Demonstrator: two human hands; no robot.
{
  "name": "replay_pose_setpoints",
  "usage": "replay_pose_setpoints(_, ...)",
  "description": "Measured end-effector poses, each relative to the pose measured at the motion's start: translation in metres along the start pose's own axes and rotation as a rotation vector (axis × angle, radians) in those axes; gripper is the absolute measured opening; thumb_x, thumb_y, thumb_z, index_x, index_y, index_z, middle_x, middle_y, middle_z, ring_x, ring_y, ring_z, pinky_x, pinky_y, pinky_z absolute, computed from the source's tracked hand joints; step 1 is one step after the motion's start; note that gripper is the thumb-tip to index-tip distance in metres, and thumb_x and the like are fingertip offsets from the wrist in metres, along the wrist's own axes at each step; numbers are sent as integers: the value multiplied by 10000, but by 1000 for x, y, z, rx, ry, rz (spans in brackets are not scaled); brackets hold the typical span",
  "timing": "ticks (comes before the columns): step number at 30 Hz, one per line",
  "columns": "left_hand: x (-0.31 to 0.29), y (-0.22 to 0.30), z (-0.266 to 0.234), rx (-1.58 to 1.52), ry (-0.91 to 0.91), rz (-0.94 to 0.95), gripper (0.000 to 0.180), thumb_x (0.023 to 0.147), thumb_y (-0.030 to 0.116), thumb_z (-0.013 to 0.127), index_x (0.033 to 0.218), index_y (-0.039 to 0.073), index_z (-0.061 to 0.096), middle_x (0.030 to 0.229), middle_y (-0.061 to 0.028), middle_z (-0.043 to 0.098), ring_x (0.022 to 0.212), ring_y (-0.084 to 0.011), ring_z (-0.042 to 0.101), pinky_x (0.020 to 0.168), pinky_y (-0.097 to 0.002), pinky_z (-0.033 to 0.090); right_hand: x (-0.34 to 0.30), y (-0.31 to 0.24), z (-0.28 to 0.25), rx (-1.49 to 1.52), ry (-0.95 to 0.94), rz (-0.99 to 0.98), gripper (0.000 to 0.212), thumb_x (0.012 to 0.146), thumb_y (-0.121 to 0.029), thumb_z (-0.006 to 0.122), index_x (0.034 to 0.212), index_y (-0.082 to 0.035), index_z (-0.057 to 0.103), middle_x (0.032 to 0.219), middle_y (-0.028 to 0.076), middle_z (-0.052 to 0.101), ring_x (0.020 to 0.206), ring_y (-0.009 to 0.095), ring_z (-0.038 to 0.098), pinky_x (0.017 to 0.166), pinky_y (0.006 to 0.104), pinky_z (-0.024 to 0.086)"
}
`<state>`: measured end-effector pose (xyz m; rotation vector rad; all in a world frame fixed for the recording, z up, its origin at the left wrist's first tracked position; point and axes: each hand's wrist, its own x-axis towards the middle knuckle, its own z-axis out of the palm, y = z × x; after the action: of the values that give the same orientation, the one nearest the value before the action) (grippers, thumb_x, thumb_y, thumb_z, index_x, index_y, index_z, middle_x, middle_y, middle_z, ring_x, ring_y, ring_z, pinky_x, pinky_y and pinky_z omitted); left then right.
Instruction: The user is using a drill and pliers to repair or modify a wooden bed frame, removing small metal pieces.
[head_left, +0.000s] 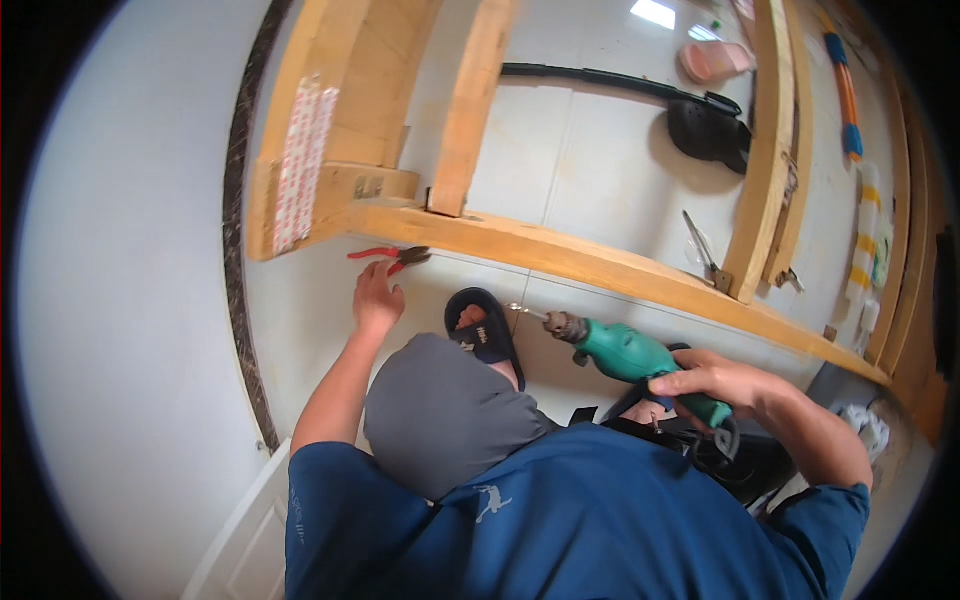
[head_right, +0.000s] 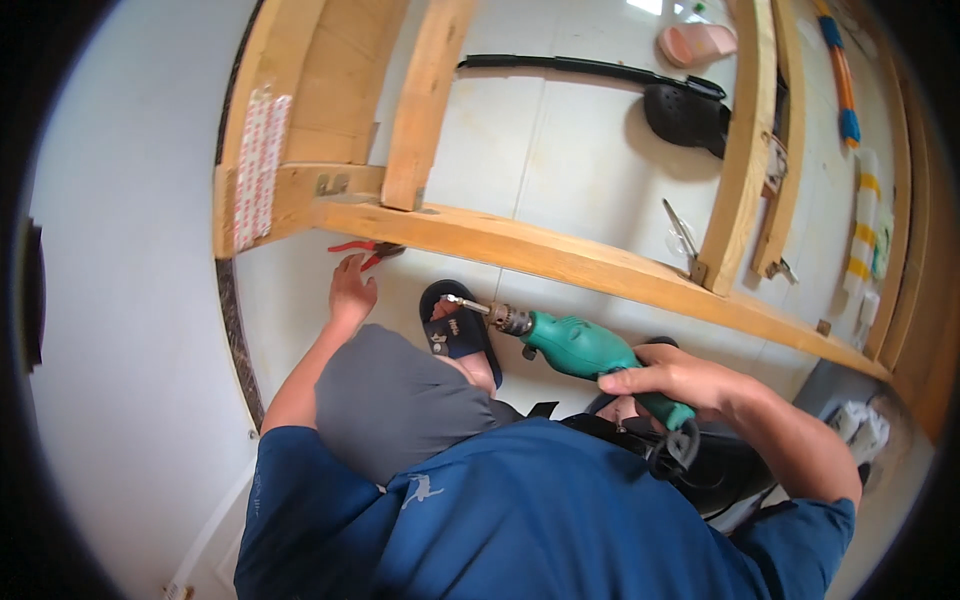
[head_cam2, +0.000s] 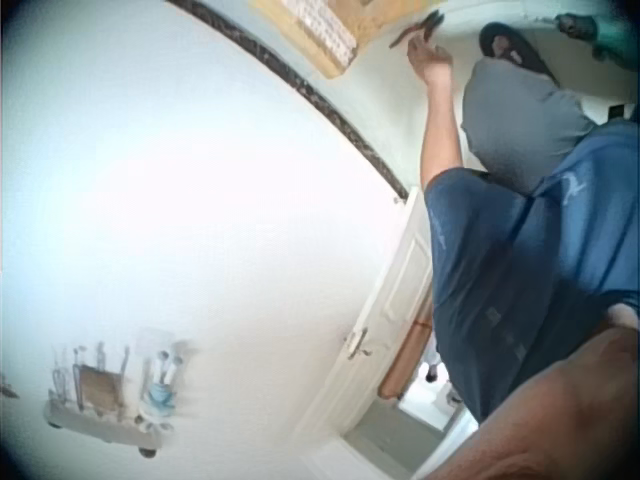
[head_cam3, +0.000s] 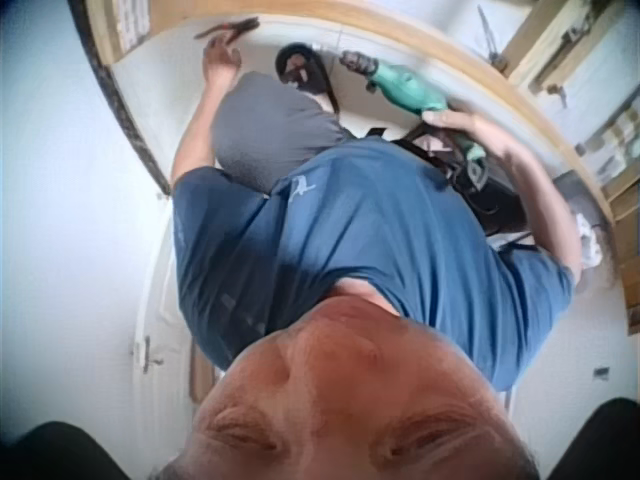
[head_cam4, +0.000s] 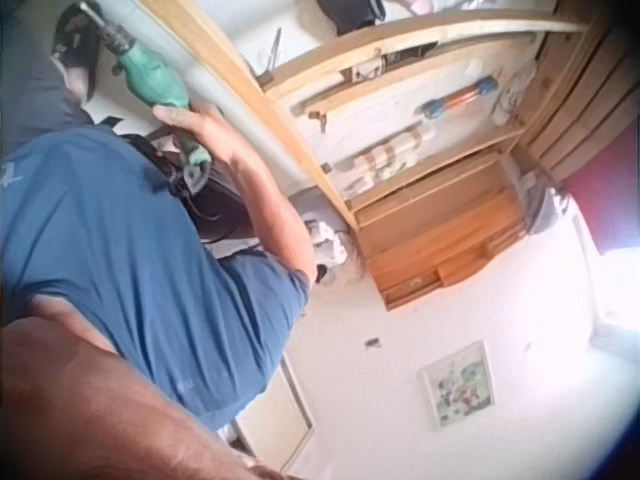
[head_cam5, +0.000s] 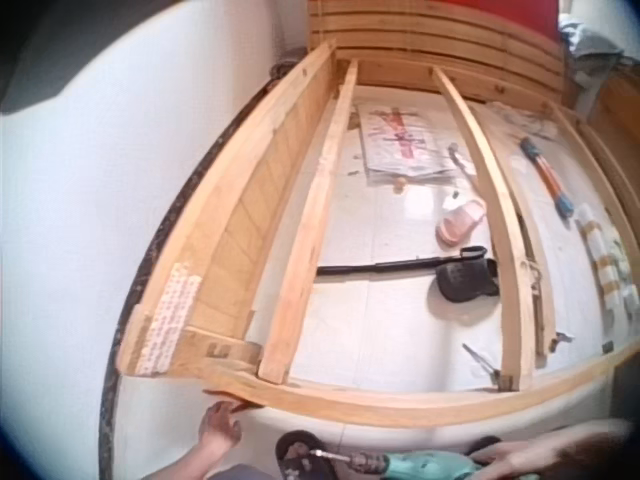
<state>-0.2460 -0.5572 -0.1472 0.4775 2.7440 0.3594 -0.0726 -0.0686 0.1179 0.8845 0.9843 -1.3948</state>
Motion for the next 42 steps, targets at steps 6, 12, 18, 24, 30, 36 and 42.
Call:
replay_pose_setpoints(6, 25, -35, 33, 234, -176, -11, 412, 863, 66, 619, 1272, 108, 647, 1180, -185, 678, 1106, -419, 655, 936, -549, 535, 105, 44, -15, -136, 223, 33, 658, 824, -517, 836, 1134, 40, 675, 857, 118, 692, 698, 205, 650, 635, 374, 543)
replay_pose_setpoints(12, 13, -21, 45, 277, -217, 54, 359, 910, 142, 665, 1260, 70, 629, 1198, -198, 685, 1107, -413, 661, 899, -549, 536, 202, 62, -16, -189, 638, -226, 478, 796, -324, 748, 1042, 76, 656, 878, 171, 694, 840, 269, 714, 722, 437, 600)
replay_pose_setpoints(18, 0, -7, 54, -188, 26, -11, 181, 895, 140, 680, 993, -12, 673, 886, -193, 723, 820, -406, 688, 753, -464, 532, 289, 53, -35, -502, 984, -814, 386, 838, -195, 670, 1170, 2, 667, 1057, 224, 734, 1040, 377, 688, 920, 463, 545)
replay_pose_setpoints(24, -43, -16, 20, -355, -152, -291, 111, 810, 80, 686, 846, -17, 647, 723, -174, 640, 648, -261, 586, 650, -400, 495, 283, 14, -19, -468, 861, -830, 316, 1015, -316, 549, 1179, -80, 680, 1157, 198, 727, 1130, 385, 662, 973, 497, 503)
replay_pose_setpoints(30, -43, 30, -34, -487, -458, -245, 99, 799, 41, 664, 898, 38, 675, 758, -27, 624, 706, -150, 595, 660, -359, 506, 321, 59, -54, -462, 920, -840, 431, 1032, -396, 497, 1309, -108, 659, 1340, 171, 695, 1315, 362, 600, 1104, 488, 455)
replay_pose_setpoints(36, -6, 15, -76, -628, -356, -162, 109, 821, -19, 593, 895, 52, 629, 724, 0, 584, 656, -80, 540, 601, -246, 415, 320, 76, -61, -336, 780, -827, 557, 918, -327, 642, 1408, -65, 615, 1466, 222, 608, 1401, 371, 539, 1157, 456, 438)
replay_pose_setpoints(42, -6, 187, -198, -680, -373, -40, 120, 800, -58, 502, 824, 54, 536, 675, 5, 548, 495, -47, 428, 459, -204, 318, 209, 86, -66, -797, 420, -504, 542, 890, -355, 746, 1278, 21, 695, 1177, 239, 753, 1142, 414, 717, 974, 474, 574)
